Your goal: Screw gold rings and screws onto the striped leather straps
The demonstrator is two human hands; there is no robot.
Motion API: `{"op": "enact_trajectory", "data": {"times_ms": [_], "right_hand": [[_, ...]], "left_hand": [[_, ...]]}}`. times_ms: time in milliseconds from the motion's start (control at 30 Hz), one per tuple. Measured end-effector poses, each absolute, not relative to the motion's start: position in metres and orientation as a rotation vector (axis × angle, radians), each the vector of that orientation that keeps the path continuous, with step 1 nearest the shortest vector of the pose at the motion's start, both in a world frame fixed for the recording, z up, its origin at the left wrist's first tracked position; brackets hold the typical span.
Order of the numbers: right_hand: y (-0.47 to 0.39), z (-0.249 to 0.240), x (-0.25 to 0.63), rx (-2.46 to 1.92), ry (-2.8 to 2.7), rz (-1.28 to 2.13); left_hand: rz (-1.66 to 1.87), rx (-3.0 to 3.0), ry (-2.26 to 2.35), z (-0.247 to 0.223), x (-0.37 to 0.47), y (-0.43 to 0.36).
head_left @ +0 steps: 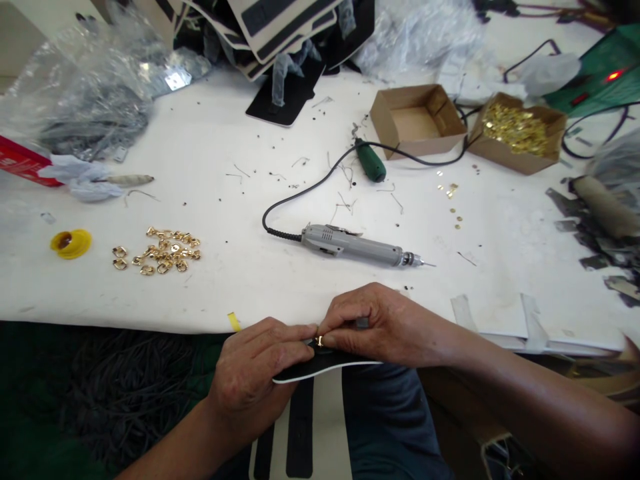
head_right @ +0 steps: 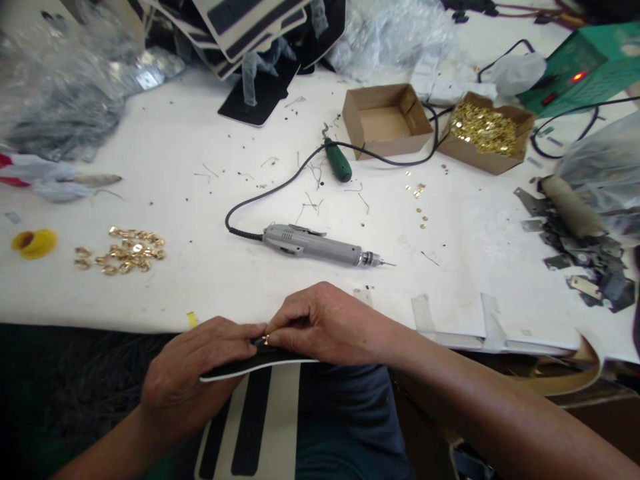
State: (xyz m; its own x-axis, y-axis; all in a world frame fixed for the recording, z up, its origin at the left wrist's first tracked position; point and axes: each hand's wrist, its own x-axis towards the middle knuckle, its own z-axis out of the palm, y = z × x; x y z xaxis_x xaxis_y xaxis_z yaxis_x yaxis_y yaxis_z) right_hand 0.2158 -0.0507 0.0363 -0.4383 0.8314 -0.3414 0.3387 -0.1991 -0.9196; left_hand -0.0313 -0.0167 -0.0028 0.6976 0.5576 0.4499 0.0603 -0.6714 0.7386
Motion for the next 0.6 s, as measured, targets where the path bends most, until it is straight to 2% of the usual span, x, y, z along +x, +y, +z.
{"op": "enact_trajectory", "data": {"times_ms": [500, 600], "right_hand": [[-0.053, 0.051, 0.219, -1.317, -1.776, 1.592], [-0.057, 0.050, 0.217, -1.345, -1.883, 1.475]], "left_hand": [[0.919, 2.158, 0.564, 0.002, -0.029, -0.018], [0.912, 2.150, 0.564, 0.000, -0.030, -0.018]]}}
